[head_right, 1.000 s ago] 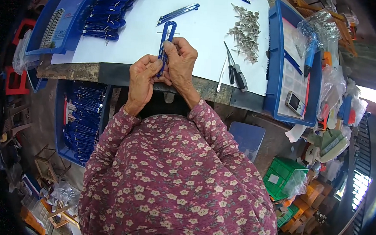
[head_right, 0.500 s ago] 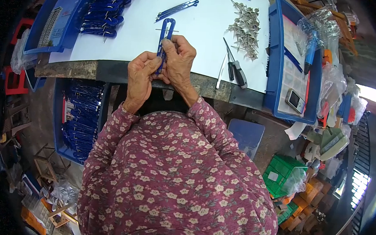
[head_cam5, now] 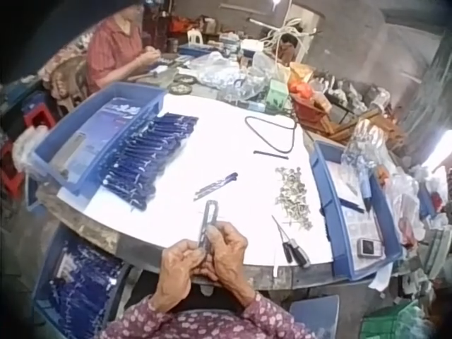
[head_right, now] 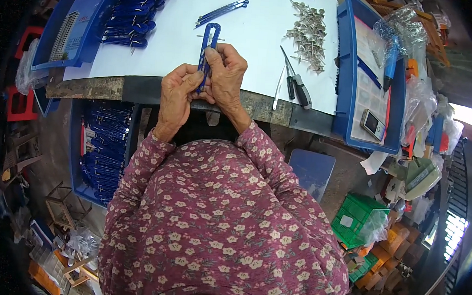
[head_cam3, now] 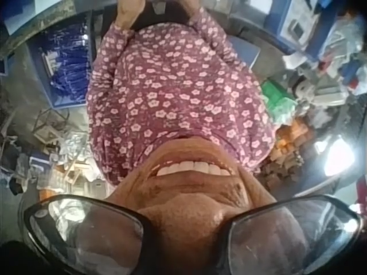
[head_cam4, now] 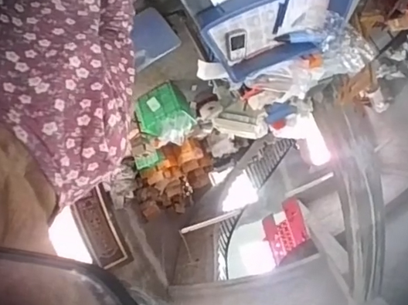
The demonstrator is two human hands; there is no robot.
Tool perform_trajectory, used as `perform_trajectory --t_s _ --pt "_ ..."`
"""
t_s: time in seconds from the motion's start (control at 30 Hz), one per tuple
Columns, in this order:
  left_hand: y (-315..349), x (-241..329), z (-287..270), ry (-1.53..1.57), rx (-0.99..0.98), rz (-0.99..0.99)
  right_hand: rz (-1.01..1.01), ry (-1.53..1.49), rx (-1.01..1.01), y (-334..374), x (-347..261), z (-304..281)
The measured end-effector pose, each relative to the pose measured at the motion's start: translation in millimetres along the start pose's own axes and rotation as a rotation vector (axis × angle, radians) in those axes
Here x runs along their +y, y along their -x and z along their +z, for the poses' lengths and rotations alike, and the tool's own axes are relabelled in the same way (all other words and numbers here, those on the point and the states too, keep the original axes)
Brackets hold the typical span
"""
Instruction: Assembling small metal components onto blue plastic strips at a manual workstation.
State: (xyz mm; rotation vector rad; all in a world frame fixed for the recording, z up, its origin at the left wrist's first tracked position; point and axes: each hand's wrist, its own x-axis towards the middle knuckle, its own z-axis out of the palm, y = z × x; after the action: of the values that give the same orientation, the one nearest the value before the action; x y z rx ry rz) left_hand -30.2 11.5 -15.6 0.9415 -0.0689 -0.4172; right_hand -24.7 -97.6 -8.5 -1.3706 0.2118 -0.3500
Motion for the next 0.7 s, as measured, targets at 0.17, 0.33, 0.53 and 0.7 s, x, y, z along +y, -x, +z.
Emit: perform_trajectory --t_s 0.17,0.33,0.53,0.7 --pt "0 2 0 0.012 -0.026 -0.011 0.012 -0.023 -0.002 0 -1 1" --pt "2 2 1 0.013 -0.032 -0.002 0.069 -0.042 -0.048 1 -8 -2" --pt "3 5 6 -0.090 -0.015 0.044 0.076 -0.062 -0.073 -2 -15 -4" --pt "2 9 6 -0.176 -0.028 0.089 0.091 -0.094 -0.091 -6 -20 -2"
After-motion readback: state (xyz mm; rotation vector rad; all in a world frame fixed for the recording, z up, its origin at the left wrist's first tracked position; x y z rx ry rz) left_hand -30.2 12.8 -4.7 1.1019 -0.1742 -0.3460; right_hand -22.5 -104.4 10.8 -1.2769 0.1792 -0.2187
